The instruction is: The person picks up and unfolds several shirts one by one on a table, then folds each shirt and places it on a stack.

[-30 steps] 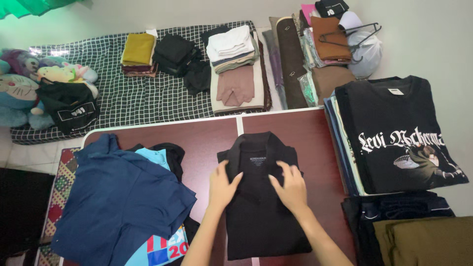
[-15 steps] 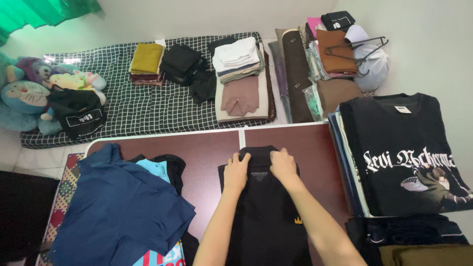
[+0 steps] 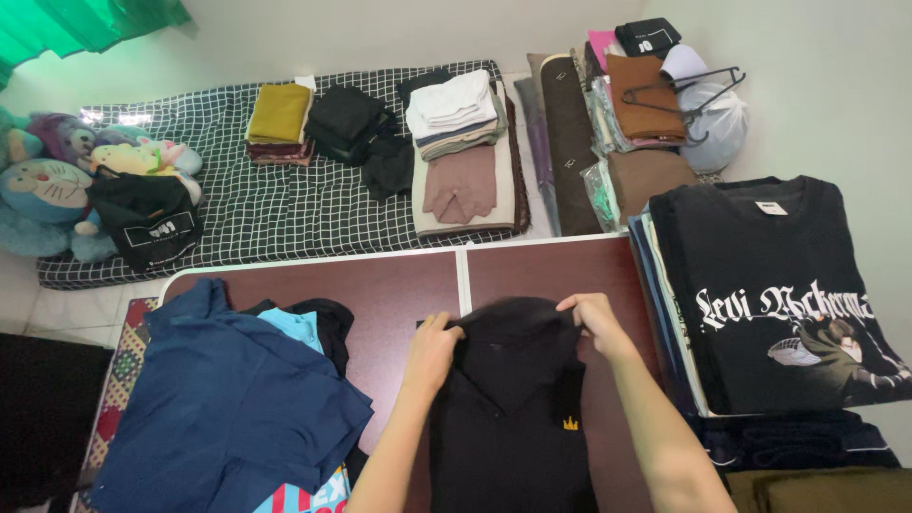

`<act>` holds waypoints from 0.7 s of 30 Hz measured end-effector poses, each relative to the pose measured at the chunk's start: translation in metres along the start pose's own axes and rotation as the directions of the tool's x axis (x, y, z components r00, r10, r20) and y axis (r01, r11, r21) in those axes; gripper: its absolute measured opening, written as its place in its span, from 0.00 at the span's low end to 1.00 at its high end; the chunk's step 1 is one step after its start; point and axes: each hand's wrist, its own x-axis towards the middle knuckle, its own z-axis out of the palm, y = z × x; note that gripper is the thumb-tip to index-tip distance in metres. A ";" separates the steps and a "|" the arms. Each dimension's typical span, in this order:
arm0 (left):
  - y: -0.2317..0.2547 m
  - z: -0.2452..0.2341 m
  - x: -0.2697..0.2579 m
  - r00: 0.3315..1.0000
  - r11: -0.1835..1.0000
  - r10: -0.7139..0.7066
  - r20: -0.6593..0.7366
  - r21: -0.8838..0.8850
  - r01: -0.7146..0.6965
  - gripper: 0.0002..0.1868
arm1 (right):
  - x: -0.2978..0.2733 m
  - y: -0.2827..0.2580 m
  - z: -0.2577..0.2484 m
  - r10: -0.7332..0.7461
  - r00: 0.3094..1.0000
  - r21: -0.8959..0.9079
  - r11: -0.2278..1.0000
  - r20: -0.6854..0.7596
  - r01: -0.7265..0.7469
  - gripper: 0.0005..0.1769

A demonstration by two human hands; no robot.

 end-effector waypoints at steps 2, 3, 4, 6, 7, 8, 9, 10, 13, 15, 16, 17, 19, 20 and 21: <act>-0.009 -0.002 -0.006 0.996 0.998 0.009 -0.094 -0.067 -0.015 0.15 | 0.003 0.000 -0.006 0.086 0.994 0.133 0.987 0.064 -0.093 0.18; -0.012 -0.002 -0.007 0.982 0.991 0.012 -0.189 -0.132 -0.038 0.18 | 0.004 -0.001 -0.006 0.161 0.978 0.255 0.948 0.136 -0.191 0.17; -0.014 -0.004 -0.009 0.982 0.991 0.008 -0.191 -0.132 -0.034 0.18 | 0.002 -0.003 -0.005 0.161 0.977 0.253 0.948 0.139 -0.192 0.17; -0.015 -0.009 -0.008 0.979 0.986 -0.073 -0.189 -0.164 0.042 0.17 | -0.009 -0.012 -0.004 0.197 0.968 0.334 0.912 0.153 -0.238 0.15; -0.015 -0.013 -0.008 0.979 0.985 -0.076 -0.190 -0.164 0.044 0.17 | -0.016 -0.018 -0.002 0.197 0.968 0.332 0.913 0.155 -0.238 0.15; -0.013 -0.016 -0.008 0.978 0.982 -0.148 -0.149 -0.139 0.128 0.17 | -0.025 -0.026 0.000 0.151 0.983 0.119 0.979 0.106 -0.163 0.13; -0.012 -0.018 -0.006 0.969 0.972 -0.222 -0.110 -0.110 0.210 0.18 | -0.034 -0.033 0.002 0.095 0.993 -0.102 0.991 0.069 -0.087 0.12; -0.010 -0.017 -0.004 0.969 0.971 -0.223 -0.110 -0.111 0.211 0.18 | -0.044 -0.040 0.004 0.096 0.993 -0.104 0.991 0.069 -0.088 0.12; -0.012 -0.007 0.005 0.951 0.931 -0.289 -0.107 -0.262 0.253 0.21 | -0.053 -0.050 0.009 0.075 0.997 -0.413 0.907 -0.023 -0.078 0.13; -0.011 0.001 0.016 0.943 0.882 -0.283 -0.175 -0.434 0.184 0.26 | -0.047 -0.040 0.003 0.090 0.991 -0.194 0.979 0.101 -0.069 0.20; -0.007 0.003 0.016 0.944 0.883 -0.280 -0.176 -0.434 0.181 0.26 | -0.041 -0.031 0.001 0.088 0.991 -0.192 0.979 0.099 -0.068 0.20; 0.000 0.005 0.015 0.936 0.898 -0.296 -0.190 -0.388 0.206 0.33 | -0.035 -0.020 -0.001 0.077 0.976 0.103 0.990 0.204 -0.100 0.21; 0.019 0.006 0.021 0.928 0.912 -0.309 -0.208 -0.342 0.227 0.40 | -0.026 -0.001 -0.001 0.030 0.954 0.385 0.911 0.297 -0.148 0.23; 0.030 0.007 0.020 0.938 0.901 -0.318 -0.137 -0.351 0.254 0.35 | -0.026 0.007 0.000 0.015 0.947 0.433 0.887 0.320 -0.160 0.24; 0.040 0.008 0.022 0.944 0.891 -0.323 -0.065 -0.356 0.281 0.30 | -0.027 0.010 0.001 -0.001 0.940 0.479 0.860 0.342 -0.173 0.26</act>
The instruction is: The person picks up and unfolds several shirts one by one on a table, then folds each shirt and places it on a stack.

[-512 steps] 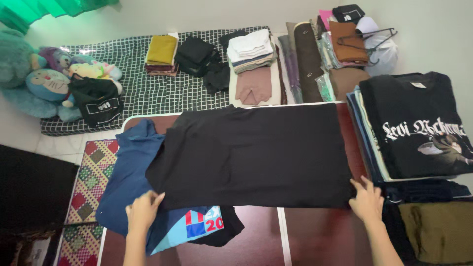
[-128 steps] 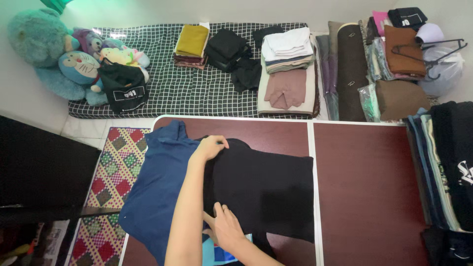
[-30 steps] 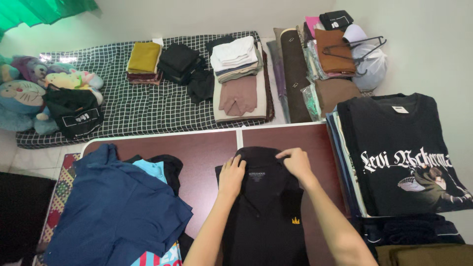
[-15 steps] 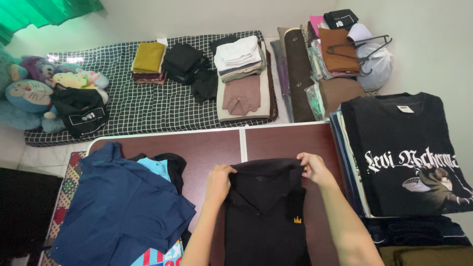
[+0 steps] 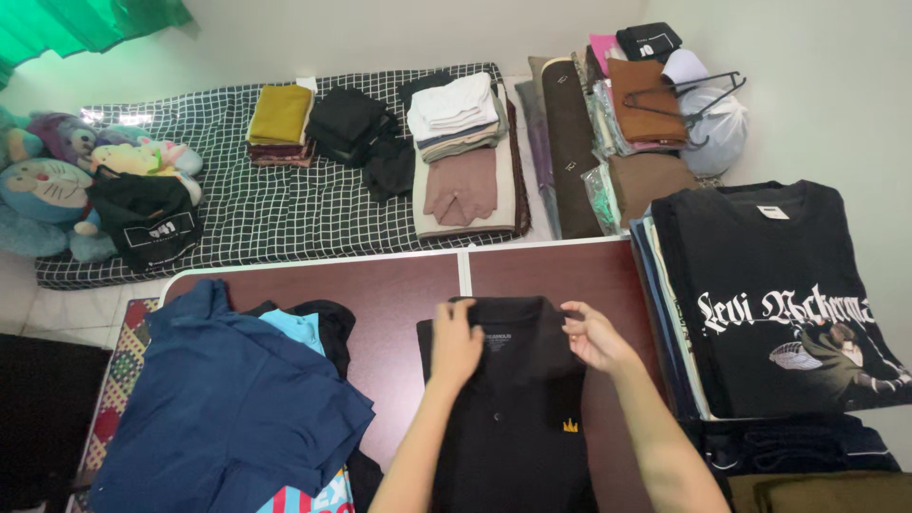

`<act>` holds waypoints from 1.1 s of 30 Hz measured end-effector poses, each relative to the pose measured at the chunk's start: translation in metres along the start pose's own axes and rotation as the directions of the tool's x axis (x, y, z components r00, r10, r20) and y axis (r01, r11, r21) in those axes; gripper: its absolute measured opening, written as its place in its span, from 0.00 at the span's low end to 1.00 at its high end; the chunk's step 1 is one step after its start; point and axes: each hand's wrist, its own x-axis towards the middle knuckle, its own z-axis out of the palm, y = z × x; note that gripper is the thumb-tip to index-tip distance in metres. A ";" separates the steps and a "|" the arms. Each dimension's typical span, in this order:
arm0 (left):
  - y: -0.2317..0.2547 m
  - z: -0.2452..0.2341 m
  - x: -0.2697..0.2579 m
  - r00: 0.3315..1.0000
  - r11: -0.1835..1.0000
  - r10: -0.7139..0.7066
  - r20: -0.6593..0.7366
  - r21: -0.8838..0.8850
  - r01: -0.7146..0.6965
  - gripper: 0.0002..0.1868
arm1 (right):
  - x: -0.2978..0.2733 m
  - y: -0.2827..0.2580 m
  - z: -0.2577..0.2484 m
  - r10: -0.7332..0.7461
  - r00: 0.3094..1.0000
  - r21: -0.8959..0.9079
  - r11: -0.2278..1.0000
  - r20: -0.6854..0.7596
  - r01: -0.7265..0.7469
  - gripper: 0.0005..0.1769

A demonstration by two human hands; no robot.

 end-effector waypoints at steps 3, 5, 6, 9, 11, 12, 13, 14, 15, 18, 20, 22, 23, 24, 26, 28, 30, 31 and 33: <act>0.026 0.014 -0.007 0.950 0.963 -0.103 0.294 -0.211 0.170 0.34 | -0.009 0.010 0.017 -0.005 0.997 -0.167 0.986 -0.082 -0.009 0.31; 0.035 0.020 -0.018 0.947 0.962 0.022 0.319 -0.266 0.067 0.36 | -0.015 0.013 0.038 -0.190 0.976 -0.452 0.883 -0.105 0.123 0.33; 0.036 0.022 -0.024 0.930 0.946 0.147 0.337 -0.322 -0.033 0.39 | -0.021 0.012 0.049 -0.368 0.927 -0.698 0.683 -0.072 0.217 0.36; 0.032 0.025 -0.032 0.967 0.913 0.222 0.124 -0.374 -0.161 0.37 | -0.050 0.008 0.081 -0.610 0.792 -0.995 0.087 -0.010 0.054 0.42; 0.017 0.016 -0.030 0.976 0.936 0.215 0.042 -0.295 -0.193 0.35 | -0.065 0.006 0.099 -0.622 0.783 -0.999 0.050 -0.025 0.008 0.35; 0.008 0.007 -0.030 0.976 0.953 0.215 -0.045 -0.210 -0.220 0.35 | -0.070 0.006 0.104 -0.635 0.771 -0.999 0.012 -0.035 -0.036 0.28; -0.001 -0.003 -0.029 0.976 0.953 0.213 -0.045 -0.210 -0.218 0.35 | -0.071 0.006 0.108 -0.634 0.773 -0.999 0.012 -0.036 -0.036 0.28; -0.011 -0.016 -0.029 0.984 0.987 0.159 0.078 -0.024 -0.157 0.35 | -0.073 0.008 0.110 -0.466 0.884 -0.994 0.110 -0.039 0.014 0.24; -0.019 -0.024 -0.030 0.980 0.979 0.080 0.184 0.169 -0.111 0.34 | -0.074 0.012 0.110 -0.281 0.960 -0.977 0.210 -0.014 0.047 0.20; -0.034 -0.032 -0.032 0.963 0.903 0.123 0.239 0.375 -0.208 0.30 | -0.075 0.033 0.114 -0.292 0.938 -0.916 0.294 0.186 0.273 0.15; -0.037 -0.026 -0.026 0.956 0.901 0.097 0.276 0.384 -0.202 0.20 | -0.077 0.042 0.117 -0.373 0.895 -0.916 0.214 0.244 0.338 0.15; -0.033 -0.017 -0.021 0.945 0.900 0.075 0.317 0.387 -0.201 0.11 | -0.083 0.049 0.120 -0.447 0.843 -0.913 0.125 0.298 0.389 0.16; -0.029 -0.013 -0.020 0.953 0.920 0.073 0.293 0.350 -0.179 0.12 | -0.089 0.055 0.122 -0.447 0.843 -0.901 0.162 0.298 0.403 0.17; -0.025 -0.009 -0.018 0.960 0.937 0.071 0.269 0.312 -0.157 0.13 | -0.093 0.061 0.125 -0.448 0.843 -0.887 0.198 0.297 0.417 0.18; -0.019 -0.001 -0.018 0.963 0.939 0.051 0.264 0.315 -0.136 0.13 | -0.097 0.073 0.129 -0.423 0.869 -0.905 0.212 0.255 0.369 0.19; -0.013 0.007 -0.018 0.966 0.940 0.037 0.258 0.318 -0.121 0.14 | -0.095 0.080 0.129 -0.405 0.889 -0.920 0.223 0.213 0.322 0.20; -0.010 0.011 -0.027 0.970 0.962 0.033 0.240 0.256 -0.096 0.16 | -0.093 0.087 0.128 -0.504 0.837 -0.932 0.151 0.214 0.329 0.16; -0.009 0.010 -0.030 0.970 0.962 0.037 0.242 0.255 -0.100 0.16 | -0.091 0.086 0.126 -0.507 0.836 -0.933 0.151 0.212 0.327 0.16; -0.006 0.007 -0.037 0.961 0.986 0.020 0.275 0.152 -0.064 0.24 | -0.087 0.082 0.124 -0.520 0.794 -0.940 -0.063 0.317 0.334 0.11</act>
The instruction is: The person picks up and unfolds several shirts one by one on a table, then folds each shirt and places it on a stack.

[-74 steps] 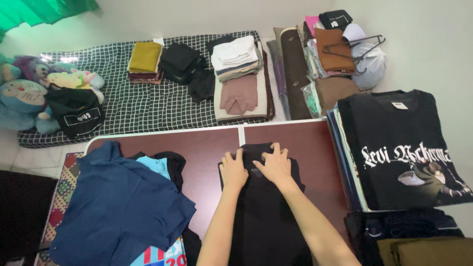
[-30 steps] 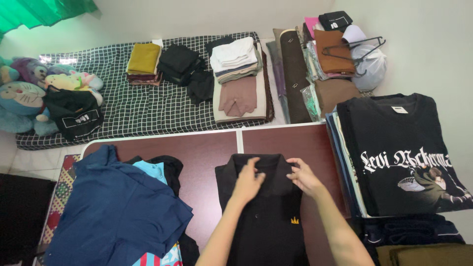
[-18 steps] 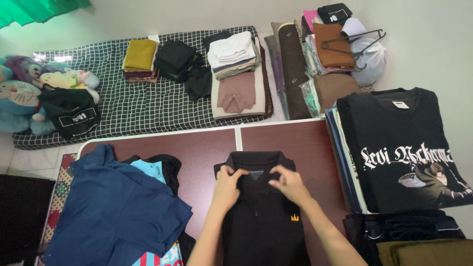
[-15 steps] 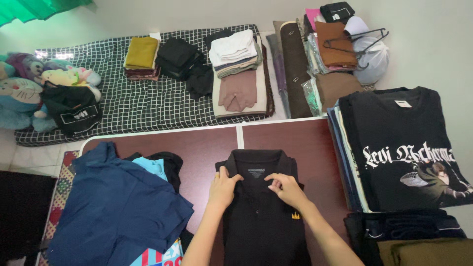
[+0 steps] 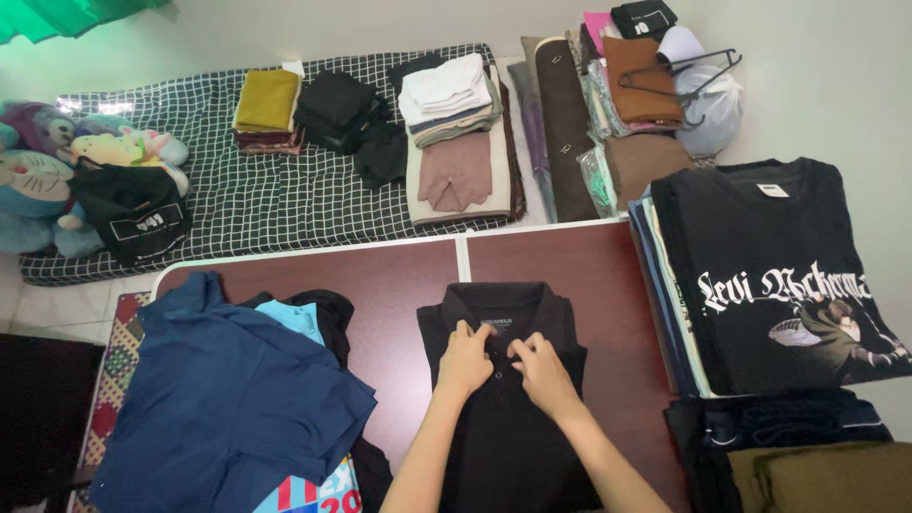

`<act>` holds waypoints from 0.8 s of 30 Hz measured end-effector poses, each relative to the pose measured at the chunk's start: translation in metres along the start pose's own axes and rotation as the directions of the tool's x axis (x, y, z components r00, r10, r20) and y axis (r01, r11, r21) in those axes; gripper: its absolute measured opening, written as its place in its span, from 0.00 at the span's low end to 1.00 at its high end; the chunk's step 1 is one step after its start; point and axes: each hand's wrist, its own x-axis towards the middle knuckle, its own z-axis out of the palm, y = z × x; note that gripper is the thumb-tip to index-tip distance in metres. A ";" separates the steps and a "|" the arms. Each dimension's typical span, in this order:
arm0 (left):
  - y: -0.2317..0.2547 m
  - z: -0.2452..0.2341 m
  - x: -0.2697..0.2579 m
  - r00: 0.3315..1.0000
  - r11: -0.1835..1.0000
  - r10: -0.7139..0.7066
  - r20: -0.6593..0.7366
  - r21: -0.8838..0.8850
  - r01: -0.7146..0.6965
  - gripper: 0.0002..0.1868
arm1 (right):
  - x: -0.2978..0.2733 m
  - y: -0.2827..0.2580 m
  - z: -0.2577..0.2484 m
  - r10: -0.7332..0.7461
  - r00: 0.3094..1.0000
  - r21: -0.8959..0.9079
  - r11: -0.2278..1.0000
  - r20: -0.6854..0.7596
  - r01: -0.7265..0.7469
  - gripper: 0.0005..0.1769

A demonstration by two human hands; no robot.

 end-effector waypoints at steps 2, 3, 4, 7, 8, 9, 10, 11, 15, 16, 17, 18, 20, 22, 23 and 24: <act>0.002 -0.002 -0.006 0.998 0.999 -0.024 0.055 -0.038 0.026 0.21 | 0.003 0.004 -0.004 0.024 1.000 -0.002 1.000 0.020 -0.024 0.08; 0.002 -0.002 -0.007 0.993 0.996 -0.047 0.107 -0.076 0.055 0.19 | 0.004 0.005 -0.006 0.044 0.998 -0.006 0.999 0.040 -0.044 0.06; 0.001 -0.001 -0.006 0.993 0.996 -0.045 0.107 -0.076 0.053 0.19 | 0.005 0.005 -0.008 0.044 0.998 -0.007 0.999 0.039 -0.044 0.06; -0.002 0.005 -0.007 0.996 0.999 -0.033 0.081 -0.029 0.035 0.14 | 0.004 -0.001 -0.014 0.016 0.998 0.011 1.000 0.056 -0.016 0.10; -0.001 0.007 -0.005 0.998 0.999 -0.027 0.058 -0.020 0.028 0.13 | 0.006 -0.003 -0.015 0.013 0.996 -0.064 0.998 0.091 -0.007 0.10; 0.000 0.008 -0.003 0.999 1.000 -0.022 0.035 -0.010 0.022 0.13 | 0.007 -0.004 -0.017 0.013 0.992 -0.138 0.990 0.126 0.004 0.11; 0.000 0.009 -0.003 0.999 1.000 -0.021 0.035 -0.010 0.021 0.13 | 0.007 -0.007 -0.019 0.013 0.992 -0.138 0.990 0.125 0.004 0.11; 0.001 0.009 -0.002 0.999 1.000 -0.025 0.026 -0.010 0.025 0.13 | 0.006 -0.009 -0.021 -0.006 0.997 -0.121 0.993 0.073 0.015 0.11; 0.006 0.015 -0.003 0.999 0.999 -0.040 -0.014 -0.036 0.039 0.14 | 0.007 -0.019 -0.026 0.050 0.999 -0.034 0.998 -0.004 -0.050 0.08; 0.007 0.017 -0.003 0.999 0.999 -0.041 -0.014 -0.037 0.040 0.14 | 0.007 -0.023 -0.023 0.050 0.999 -0.035 0.998 -0.003 -0.050 0.08; 0.006 0.020 -0.005 0.998 0.993 -0.028 -0.058 -0.119 0.021 0.16 | 0.007 -0.028 -0.018 0.180 0.983 0.037 0.983 0.034 -0.181 0.10; 0.006 0.022 -0.007 0.994 0.980 -0.019 -0.104 -0.200 -0.002 0.18 | 0.007 -0.028 -0.014 0.303 0.950 0.104 0.945 0.079 -0.310 0.11; 0.002 0.022 -0.010 0.993 0.955 -0.040 -0.109 -0.295 0.006 0.20 | 0.007 -0.027 -0.002 0.248 0.969 0.122 0.961 0.006 -0.247 0.11; -0.005 0.021 -0.020 0.992 0.922 -0.063 -0.112 -0.388 0.015 0.22 | 0.001 -0.025 0.008 0.190 0.980 0.136 0.974 -0.064 -0.180 0.11; -0.010 0.020 -0.030 0.985 0.929 0.041 -0.167 -0.357 -0.100 0.25 | -0.001 -0.025 0.012 0.082 0.987 0.050 0.996 -0.137 -0.076 0.10; -0.018 0.019 -0.035 0.965 0.923 0.148 -0.217 -0.320 -0.214 0.28 | -0.003 -0.027 0.014 -0.032 0.979 -0.043 0.999 -0.199 0.024 0.08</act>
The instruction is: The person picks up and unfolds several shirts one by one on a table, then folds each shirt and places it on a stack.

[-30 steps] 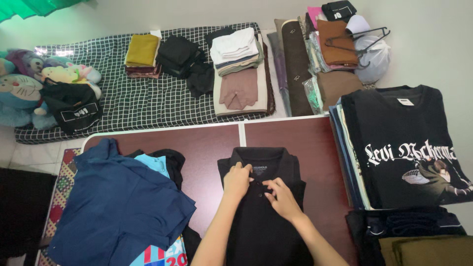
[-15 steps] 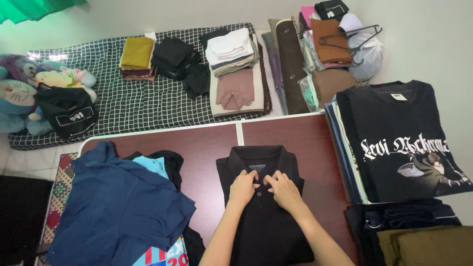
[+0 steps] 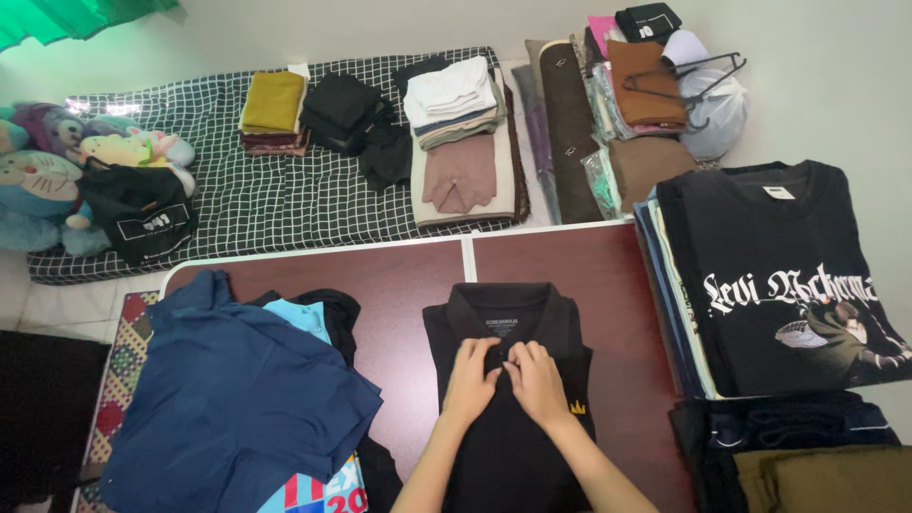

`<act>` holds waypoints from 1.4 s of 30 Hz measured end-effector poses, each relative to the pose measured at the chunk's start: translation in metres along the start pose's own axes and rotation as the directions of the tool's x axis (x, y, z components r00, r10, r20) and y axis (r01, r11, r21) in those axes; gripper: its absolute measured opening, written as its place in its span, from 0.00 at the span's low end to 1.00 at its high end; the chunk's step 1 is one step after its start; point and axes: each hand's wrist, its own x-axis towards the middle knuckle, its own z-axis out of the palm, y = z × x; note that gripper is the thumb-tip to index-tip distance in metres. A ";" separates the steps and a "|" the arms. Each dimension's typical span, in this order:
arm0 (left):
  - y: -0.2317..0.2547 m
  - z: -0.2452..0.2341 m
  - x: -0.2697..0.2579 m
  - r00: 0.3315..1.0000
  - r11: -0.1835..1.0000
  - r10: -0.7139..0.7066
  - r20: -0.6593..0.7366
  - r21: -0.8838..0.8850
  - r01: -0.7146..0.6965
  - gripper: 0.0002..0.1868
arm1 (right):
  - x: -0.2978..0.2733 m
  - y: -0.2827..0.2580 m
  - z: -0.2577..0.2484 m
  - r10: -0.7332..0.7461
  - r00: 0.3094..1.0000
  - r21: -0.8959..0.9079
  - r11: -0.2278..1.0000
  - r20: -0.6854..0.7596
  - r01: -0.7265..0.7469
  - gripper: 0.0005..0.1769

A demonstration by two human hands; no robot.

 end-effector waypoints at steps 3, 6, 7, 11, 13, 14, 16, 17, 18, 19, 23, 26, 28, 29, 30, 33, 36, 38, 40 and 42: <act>-0.037 -0.014 0.004 0.956 0.992 -0.125 -0.266 -0.047 0.116 0.20 | -0.015 -0.017 0.002 0.081 0.995 0.036 0.996 0.067 -0.083 0.11; -0.104 -0.037 0.039 0.908 0.956 -0.226 -0.353 0.099 0.277 0.24 | -0.046 -0.041 0.005 0.107 0.939 0.190 0.966 0.327 -0.176 0.13; -0.125 -0.043 0.053 0.908 0.938 -0.282 -0.309 0.112 0.329 0.26 | -0.055 -0.047 0.007 0.107 0.939 0.189 0.966 0.328 -0.176 0.13; -0.163 -0.045 0.102 0.970 0.945 -0.221 -0.101 0.225 0.239 0.13 | -0.086 -0.059 0.017 -0.187 0.922 0.181 0.975 0.340 0.131 0.20; -0.155 -0.043 0.115 0.951 0.910 -0.309 -0.017 0.287 0.301 0.10 | -0.096 -0.059 0.021 -0.222 0.905 0.191 0.968 0.363 0.161 0.23; -0.151 -0.041 0.120 0.944 0.892 -0.329 0.011 0.334 0.306 0.08 | -0.100 -0.058 0.023 -0.324 0.879 0.158 0.945 0.350 0.286 0.24; -0.143 -0.044 0.136 0.937 0.872 -0.348 0.041 0.381 0.307 0.07 | -0.106 -0.054 0.026 -0.420 0.842 0.122 0.907 0.339 0.403 0.24; -0.141 -0.048 0.145 0.953 0.909 -0.282 0.107 0.348 0.230 0.05 | -0.108 -0.053 0.028 -0.436 0.832 0.113 0.899 0.344 0.424 0.23; -0.139 -0.051 0.153 0.962 0.939 -0.212 0.171 0.309 0.152 0.04 | -0.109 -0.051 0.030 -0.451 0.821 0.105 0.890 0.349 0.444 0.22; -0.139 -0.054 0.157 0.962 0.939 -0.211 0.174 0.309 0.150 0.04 | -0.110 -0.049 0.032 -0.448 0.823 0.103 0.891 0.349 0.441 0.22; -0.148 -0.057 0.147 0.801 0.799 -0.452 0.391 -0.221 0.559 0.05 | -0.115 -0.046 0.036 -0.433 0.829 0.105 0.899 0.353 0.425 0.21; -0.146 -0.049 0.134 0.813 0.803 -0.529 0.243 -0.166 0.572 0.09 | -0.113 -0.045 0.037 -0.453 0.829 0.089 0.889 0.328 0.450 0.20; -0.139 -0.046 0.125 0.798 0.792 -0.581 0.157 -0.115 0.599 0.12 | -0.114 -0.044 0.038 -0.464 0.831 0.072 0.882 0.307 0.465 0.20; -0.135 -0.046 0.122 0.860 0.859 -0.504 0.076 -0.053 0.508 0.14 | -0.114 -0.043 0.038 -0.466 0.826 0.072 0.880 0.318 0.469 0.20; -0.131 -0.046 0.120 0.910 0.910 -0.414 0.001 0.017 0.414 0.16 | -0.115 -0.043 0.038 -0.468 0.821 0.071 0.879 0.328 0.472 0.21; -0.118 -0.046 0.116 0.942 0.912 -0.331 -0.051 0.239 0.334 0.15 | -0.116 -0.043 0.040 -0.439 0.833 0.109 0.897 0.338 0.428 0.19; -0.095 -0.050 0.121 0.911 0.827 -0.409 -0.048 0.401 0.393 0.18 | -0.116 -0.044 0.038 -0.445 0.834 0.102 0.894 0.326 0.437 0.20; -0.086 -0.052 0.128 0.875 0.785 -0.482 -0.039 0.424 0.451 0.14 | -0.116 -0.044 0.037 -0.442 0.831 0.096 0.894 0.339 0.437 0.20; -0.093 -0.049 0.137 0.835 0.739 -0.549 -0.031 0.448 0.503 0.11 | -0.115 -0.044 0.036 -0.437 0.829 0.088 0.896 0.348 0.436 0.20; -0.118 -0.048 0.148 0.842 0.831 -0.518 0.153 0.325 0.452 0.06 | -0.117 -0.044 0.037 -0.464 0.832 0.061 0.881 0.305 0.470 0.21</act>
